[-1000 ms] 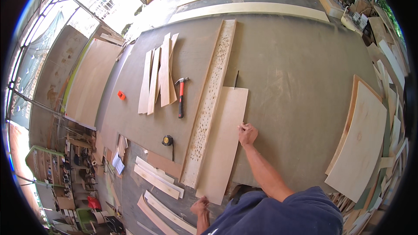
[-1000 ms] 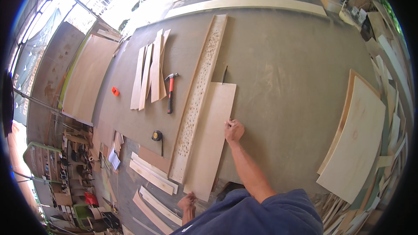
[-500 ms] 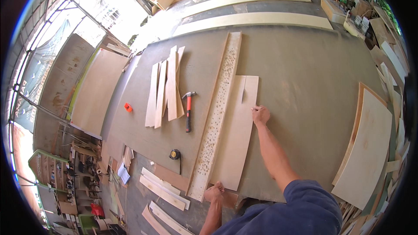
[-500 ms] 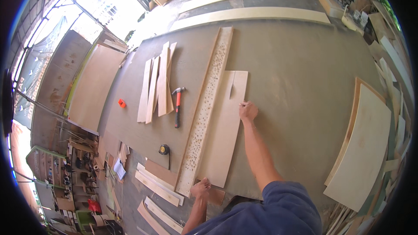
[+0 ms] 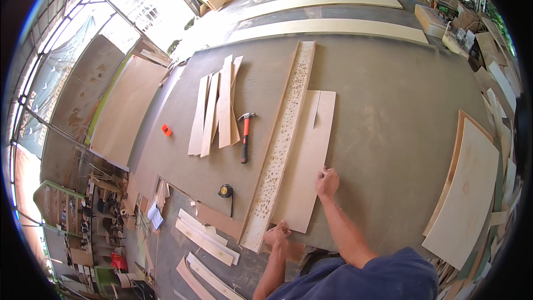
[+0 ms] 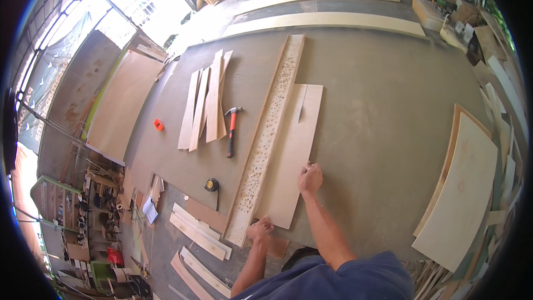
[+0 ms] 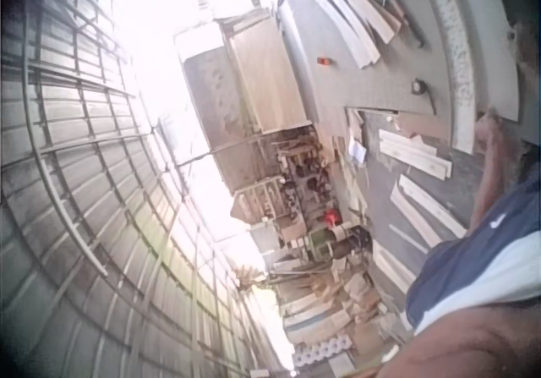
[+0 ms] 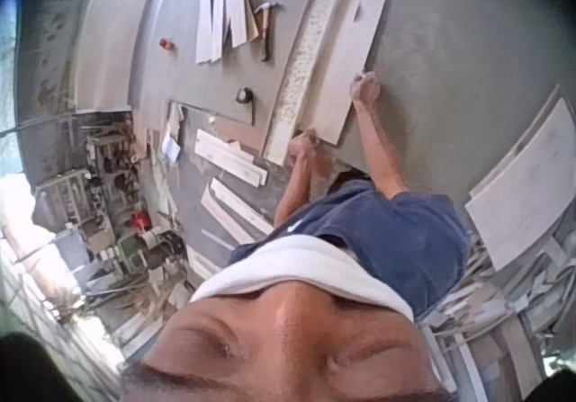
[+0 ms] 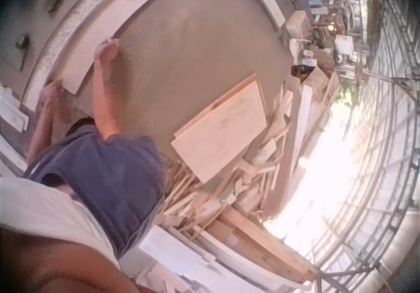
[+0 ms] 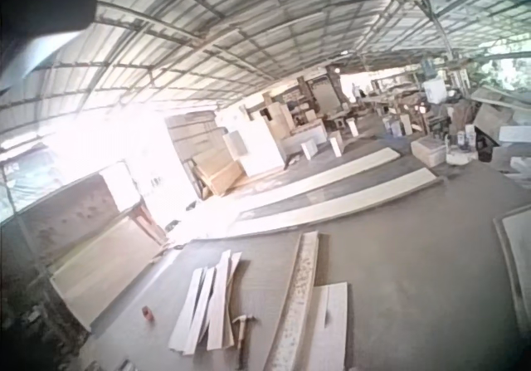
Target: The person positions a rectangular piece of plywood on a table saw and cuts it into two smaller pieces. They then pick up a larger sheet of plywood, place it on the saw, and cut it as well. The person uses a hammer to tap a wooden guide rail into place and uses a tape measure to measure the rail.
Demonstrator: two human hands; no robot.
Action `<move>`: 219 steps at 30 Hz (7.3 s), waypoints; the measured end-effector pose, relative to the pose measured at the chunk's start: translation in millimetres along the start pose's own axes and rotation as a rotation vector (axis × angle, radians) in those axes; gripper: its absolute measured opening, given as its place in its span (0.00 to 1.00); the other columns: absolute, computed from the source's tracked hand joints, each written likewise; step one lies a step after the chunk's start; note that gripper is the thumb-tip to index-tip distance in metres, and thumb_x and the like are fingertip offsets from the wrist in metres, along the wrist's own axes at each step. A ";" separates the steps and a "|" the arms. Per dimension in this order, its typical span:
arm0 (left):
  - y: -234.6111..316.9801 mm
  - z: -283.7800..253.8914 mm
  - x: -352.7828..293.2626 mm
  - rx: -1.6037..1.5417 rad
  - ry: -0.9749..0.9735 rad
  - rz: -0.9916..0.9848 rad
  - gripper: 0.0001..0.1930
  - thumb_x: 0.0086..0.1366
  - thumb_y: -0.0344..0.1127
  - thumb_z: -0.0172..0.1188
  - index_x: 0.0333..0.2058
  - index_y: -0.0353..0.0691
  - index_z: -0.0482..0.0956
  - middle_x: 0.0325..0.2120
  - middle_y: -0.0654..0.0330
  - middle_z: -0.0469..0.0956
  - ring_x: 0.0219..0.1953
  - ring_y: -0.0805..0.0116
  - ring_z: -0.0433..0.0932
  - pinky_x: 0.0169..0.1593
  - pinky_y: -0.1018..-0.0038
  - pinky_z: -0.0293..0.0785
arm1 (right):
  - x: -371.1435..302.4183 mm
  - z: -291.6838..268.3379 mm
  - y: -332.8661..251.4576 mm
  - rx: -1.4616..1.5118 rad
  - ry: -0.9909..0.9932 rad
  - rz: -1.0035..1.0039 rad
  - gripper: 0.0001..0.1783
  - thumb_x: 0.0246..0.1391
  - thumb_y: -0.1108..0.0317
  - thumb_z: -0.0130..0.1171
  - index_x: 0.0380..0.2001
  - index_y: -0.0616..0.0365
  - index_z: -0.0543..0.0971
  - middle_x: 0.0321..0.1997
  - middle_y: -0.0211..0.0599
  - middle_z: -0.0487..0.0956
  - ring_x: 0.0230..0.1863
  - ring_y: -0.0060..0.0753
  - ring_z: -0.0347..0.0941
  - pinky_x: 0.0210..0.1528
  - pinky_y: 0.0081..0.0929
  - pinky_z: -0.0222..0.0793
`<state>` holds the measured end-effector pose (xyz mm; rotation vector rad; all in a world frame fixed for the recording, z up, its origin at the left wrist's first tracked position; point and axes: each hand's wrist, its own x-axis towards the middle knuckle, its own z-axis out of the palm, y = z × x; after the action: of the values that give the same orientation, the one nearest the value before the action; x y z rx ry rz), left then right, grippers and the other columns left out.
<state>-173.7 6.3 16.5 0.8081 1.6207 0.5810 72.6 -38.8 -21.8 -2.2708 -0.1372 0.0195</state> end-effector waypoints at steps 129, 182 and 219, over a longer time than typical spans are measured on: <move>210.5 -63.5 115.1 0.559 0.018 1.177 0.17 0.62 0.30 0.63 0.49 0.31 0.77 0.55 0.41 0.73 0.60 0.43 0.71 0.65 0.56 0.65 | 169.4 -125.6 29.1 0.849 -0.314 0.187 0.23 0.40 0.50 0.76 0.31 0.56 0.85 0.22 0.21 0.71 0.22 0.19 0.64 0.25 0.24 0.61; -290.6 254.3 -369.5 0.842 -1.157 0.400 0.20 0.64 0.43 0.61 0.44 0.28 0.79 0.38 0.51 0.80 0.44 0.62 0.77 0.51 0.64 0.71 | -154.8 -646.6 455.5 -0.328 0.522 0.794 0.54 0.42 0.35 0.74 0.58 0.69 0.69 0.60 0.59 0.72 0.64 0.60 0.69 0.64 0.50 0.67; -229.2 19.3 -254.9 0.412 -0.198 0.565 0.26 0.67 0.39 0.66 0.59 0.34 0.70 0.49 0.50 0.77 0.50 0.60 0.77 0.51 0.63 0.76 | -114.7 -503.1 398.8 0.361 0.238 0.541 0.29 0.47 0.48 0.75 0.16 0.67 0.78 0.17 0.37 0.74 0.23 0.28 0.68 0.28 0.40 0.66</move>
<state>-176.7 -336.8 3.0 1.6064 1.3385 0.5381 25.7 -689.0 -3.5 -1.8696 0.5639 0.0532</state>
